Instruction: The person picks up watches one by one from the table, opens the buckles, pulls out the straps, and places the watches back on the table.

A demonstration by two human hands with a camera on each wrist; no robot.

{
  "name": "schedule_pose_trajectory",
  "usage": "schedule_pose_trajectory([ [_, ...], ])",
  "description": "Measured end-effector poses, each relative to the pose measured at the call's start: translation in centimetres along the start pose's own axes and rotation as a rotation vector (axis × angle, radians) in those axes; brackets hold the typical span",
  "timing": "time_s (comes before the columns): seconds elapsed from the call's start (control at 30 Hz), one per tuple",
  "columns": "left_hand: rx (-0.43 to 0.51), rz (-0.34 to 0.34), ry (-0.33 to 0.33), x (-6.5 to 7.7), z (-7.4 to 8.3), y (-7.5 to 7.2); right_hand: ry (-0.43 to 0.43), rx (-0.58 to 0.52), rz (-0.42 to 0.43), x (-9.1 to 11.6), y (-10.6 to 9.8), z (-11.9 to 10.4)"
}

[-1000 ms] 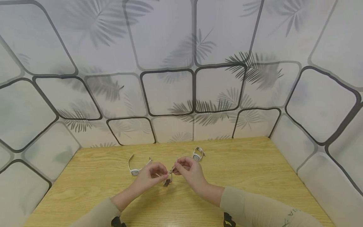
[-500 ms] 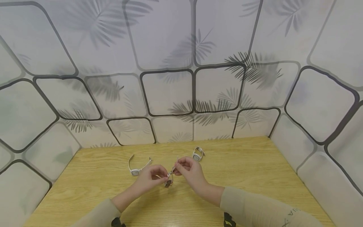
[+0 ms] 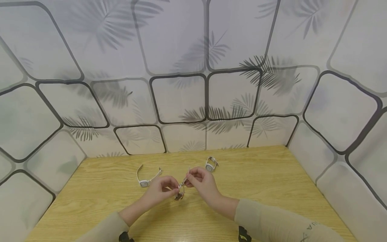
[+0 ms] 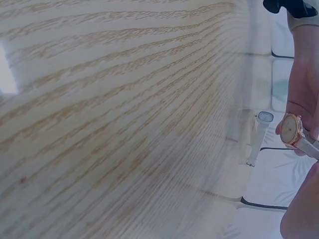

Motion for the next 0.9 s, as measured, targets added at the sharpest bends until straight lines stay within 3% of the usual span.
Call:
schedule_pose_trajectory([
  [0.27,0.028,-0.003,-0.026,0.1,0.0,0.1,-0.008,-0.007,-0.025,-0.1,0.2,0.1],
  [0.6,0.041,-0.006,-0.007,0.1,0.0,0.0,-0.031,0.091,-0.090,0.0,0.8,0.2],
  [0.9,0.063,-0.004,0.007,0.1,0.0,-0.1,-0.009,0.097,-0.136,-0.1,1.2,0.4],
])
Point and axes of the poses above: each hand's wrist, its own x-axis away from the middle knuckle, its own y-axis out of the palm, z = x × y, the point moved 8 cm from there along -x, towards the middle knuckle, and after that the axes turned 1 degree about x, right-handed, at the moved point
